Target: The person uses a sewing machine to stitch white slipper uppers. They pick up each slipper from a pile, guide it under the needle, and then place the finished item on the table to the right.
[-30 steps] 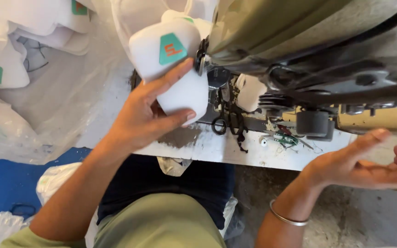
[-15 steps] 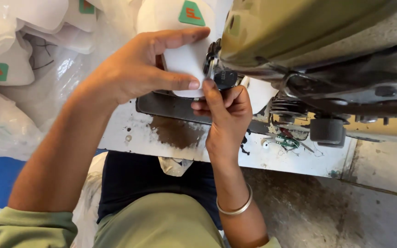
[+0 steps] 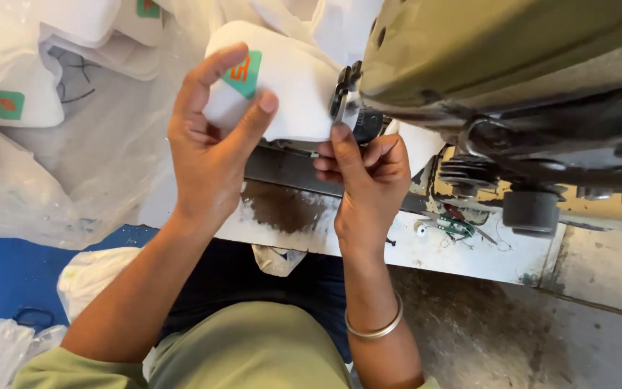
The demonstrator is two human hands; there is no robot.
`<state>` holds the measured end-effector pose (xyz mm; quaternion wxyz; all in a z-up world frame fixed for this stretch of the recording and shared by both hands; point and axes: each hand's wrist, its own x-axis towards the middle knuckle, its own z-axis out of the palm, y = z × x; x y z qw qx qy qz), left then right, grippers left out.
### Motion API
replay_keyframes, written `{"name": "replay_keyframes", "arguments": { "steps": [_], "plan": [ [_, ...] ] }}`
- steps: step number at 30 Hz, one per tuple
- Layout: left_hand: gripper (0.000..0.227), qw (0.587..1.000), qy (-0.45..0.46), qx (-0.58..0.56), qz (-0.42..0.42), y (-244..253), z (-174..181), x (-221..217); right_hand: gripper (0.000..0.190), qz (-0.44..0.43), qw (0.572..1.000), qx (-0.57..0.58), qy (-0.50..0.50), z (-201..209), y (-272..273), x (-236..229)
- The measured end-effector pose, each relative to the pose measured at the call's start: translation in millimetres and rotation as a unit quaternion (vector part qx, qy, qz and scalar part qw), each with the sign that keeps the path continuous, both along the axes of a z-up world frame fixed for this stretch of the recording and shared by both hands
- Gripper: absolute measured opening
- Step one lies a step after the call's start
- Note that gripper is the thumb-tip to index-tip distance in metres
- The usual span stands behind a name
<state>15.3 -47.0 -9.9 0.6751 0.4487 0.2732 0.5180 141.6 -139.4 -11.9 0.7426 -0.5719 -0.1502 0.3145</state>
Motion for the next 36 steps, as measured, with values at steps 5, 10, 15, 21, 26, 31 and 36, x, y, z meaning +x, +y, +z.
{"name": "replay_keyframes", "arguments": {
  "steps": [5,10,15,21,26,31,36],
  "plan": [
    [0.030,0.990,0.133,-0.032,-0.033,-36,-22,-18,0.033,0.018,1.000,-0.016,-0.004,6,-3,-1],
    [0.037,0.990,0.120,-0.050,-0.059,-72,-21,-8,0.036,0.036,0.998,0.041,0.006,-18,-16,3],
    [0.045,0.991,0.064,-0.086,-0.084,-67,-19,6,0.032,0.036,0.998,0.057,0.017,-4,-18,6],
    [0.044,0.991,0.075,-0.032,-0.109,-28,-12,12,0.034,-0.172,0.942,-0.078,-0.279,-6,-114,97],
    [0.043,0.972,0.073,-0.021,-0.223,22,-4,15,0.039,-0.357,0.547,-0.157,-0.740,-7,-179,195],
    [0.041,0.970,0.193,0.114,-0.099,16,-35,-18,0.037,-0.332,0.531,-0.187,-0.756,-56,-198,222],
    [0.033,0.763,0.510,0.314,0.243,59,-95,-109,0.036,-0.339,0.615,-0.074,-0.709,-48,-218,240]
  ]
}}
